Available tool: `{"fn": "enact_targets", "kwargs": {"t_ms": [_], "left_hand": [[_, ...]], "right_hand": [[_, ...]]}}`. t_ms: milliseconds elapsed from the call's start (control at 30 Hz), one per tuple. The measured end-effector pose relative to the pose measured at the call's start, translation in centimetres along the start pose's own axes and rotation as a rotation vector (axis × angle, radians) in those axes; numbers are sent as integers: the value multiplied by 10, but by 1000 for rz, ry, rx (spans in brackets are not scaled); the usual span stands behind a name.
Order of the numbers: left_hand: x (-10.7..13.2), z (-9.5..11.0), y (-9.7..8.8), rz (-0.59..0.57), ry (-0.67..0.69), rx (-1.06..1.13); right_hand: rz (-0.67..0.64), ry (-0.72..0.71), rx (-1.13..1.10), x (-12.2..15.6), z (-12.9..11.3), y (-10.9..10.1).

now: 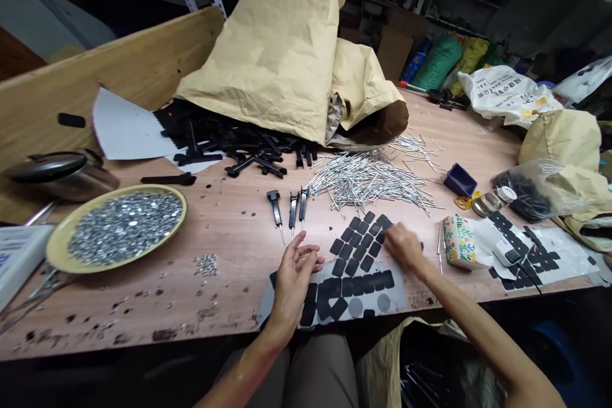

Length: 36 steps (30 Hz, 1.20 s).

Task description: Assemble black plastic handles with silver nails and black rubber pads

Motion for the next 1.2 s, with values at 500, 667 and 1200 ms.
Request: {"fn": "enact_targets", "kwargs": {"t_ms": [500, 667, 1200], "left_hand": [[7, 1, -1, -43, -5, -20], [10, 2, -5, -47, 15, -26], [7, -4, -20, -3, 0, 85]], "right_hand": [[-147, -300, 745, -3, -14, -3], [-145, -232, 733, 0, -28, -7], [-185, -52, 374, 73, -73, -102]]}}
Point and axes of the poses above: each hand's wrist, its own x-axis away from the middle knuckle, its own y-axis out of the palm, z = x × y, the point moved 1 cm from there along -x, towards the middle knuckle, and after that the axes turned 5 degrees about x, right-handed, at the moved point
